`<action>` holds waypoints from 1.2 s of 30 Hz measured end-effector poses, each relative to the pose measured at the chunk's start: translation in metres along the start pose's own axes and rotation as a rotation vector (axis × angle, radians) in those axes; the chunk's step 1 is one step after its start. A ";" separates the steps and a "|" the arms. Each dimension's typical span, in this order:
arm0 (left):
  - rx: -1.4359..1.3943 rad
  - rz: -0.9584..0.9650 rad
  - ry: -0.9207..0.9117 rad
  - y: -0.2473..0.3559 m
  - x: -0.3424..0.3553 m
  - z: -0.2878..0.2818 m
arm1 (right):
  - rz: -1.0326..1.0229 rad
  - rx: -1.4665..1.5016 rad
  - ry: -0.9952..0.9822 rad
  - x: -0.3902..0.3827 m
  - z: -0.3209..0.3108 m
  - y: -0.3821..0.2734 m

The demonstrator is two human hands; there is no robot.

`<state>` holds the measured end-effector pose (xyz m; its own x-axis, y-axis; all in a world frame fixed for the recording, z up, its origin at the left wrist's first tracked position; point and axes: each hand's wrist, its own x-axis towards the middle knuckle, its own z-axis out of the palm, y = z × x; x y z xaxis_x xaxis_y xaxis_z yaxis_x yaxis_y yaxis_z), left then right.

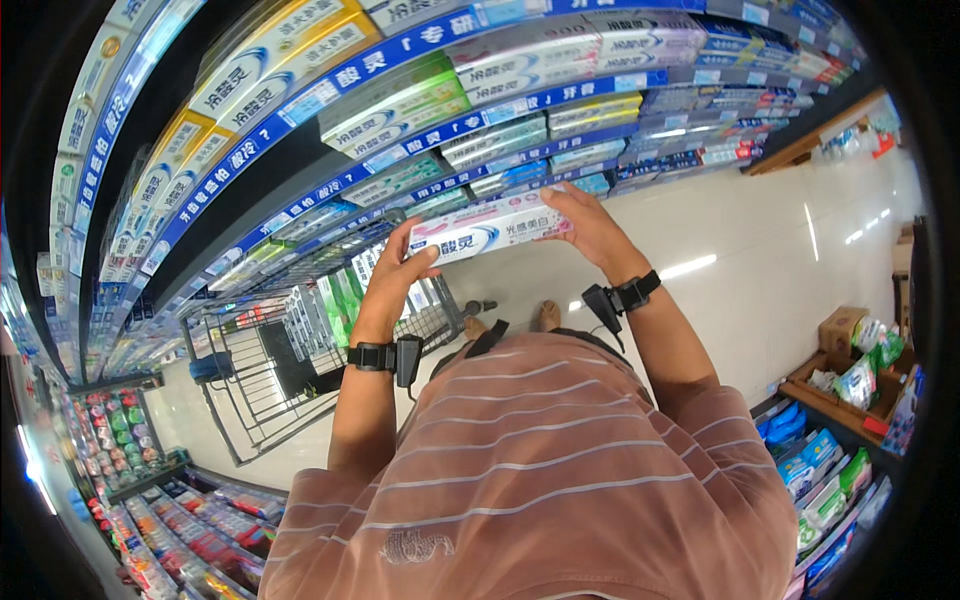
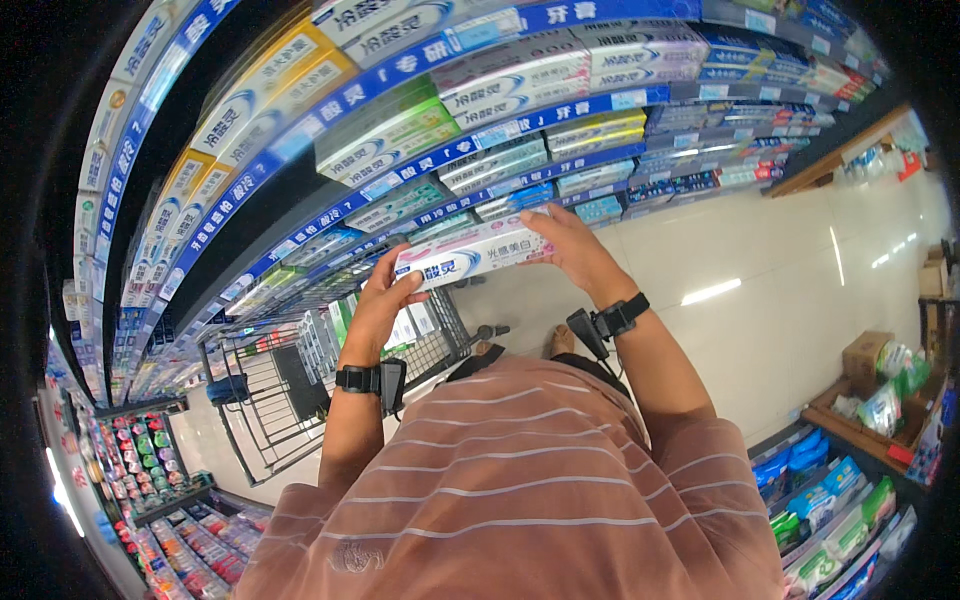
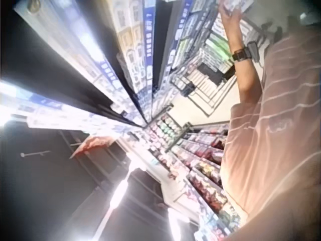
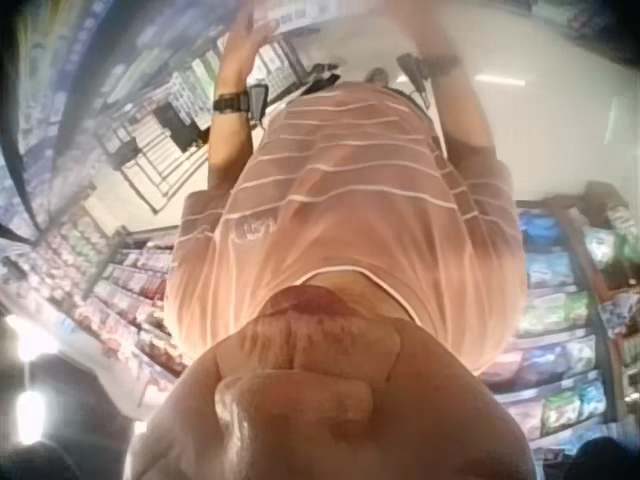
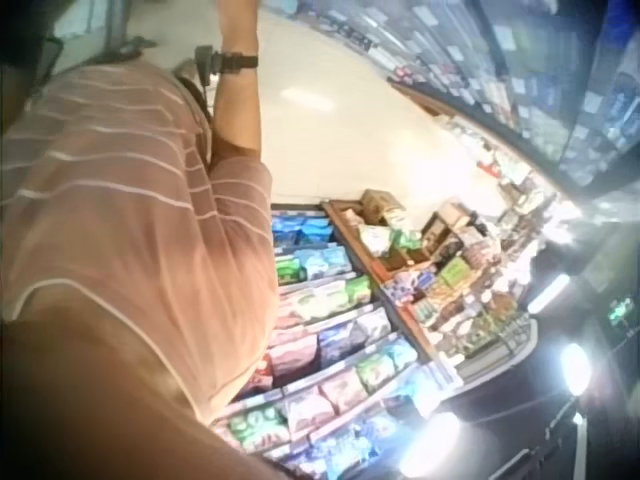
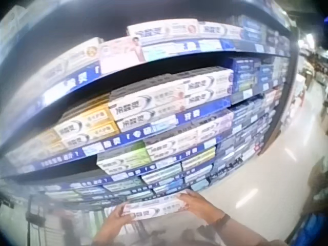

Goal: The person picks up and handles several boxes of toothpaste from a supermarket shelf, turning them over to look at the packaging before placing some back and selecting others.

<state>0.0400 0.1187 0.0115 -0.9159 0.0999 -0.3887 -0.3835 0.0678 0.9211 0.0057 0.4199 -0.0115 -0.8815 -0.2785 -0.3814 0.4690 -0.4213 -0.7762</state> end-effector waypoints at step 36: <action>1.470 0.591 0.280 0.053 0.245 -0.212 | -0.088 -0.306 -0.040 0.141 0.108 0.012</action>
<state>-0.2295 -0.0633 -0.0302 -0.9422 0.2919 0.1642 0.3034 0.9516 0.0493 -0.1071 0.2818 -0.0205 -0.9121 -0.2885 -0.2913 0.3476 -0.1673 -0.9226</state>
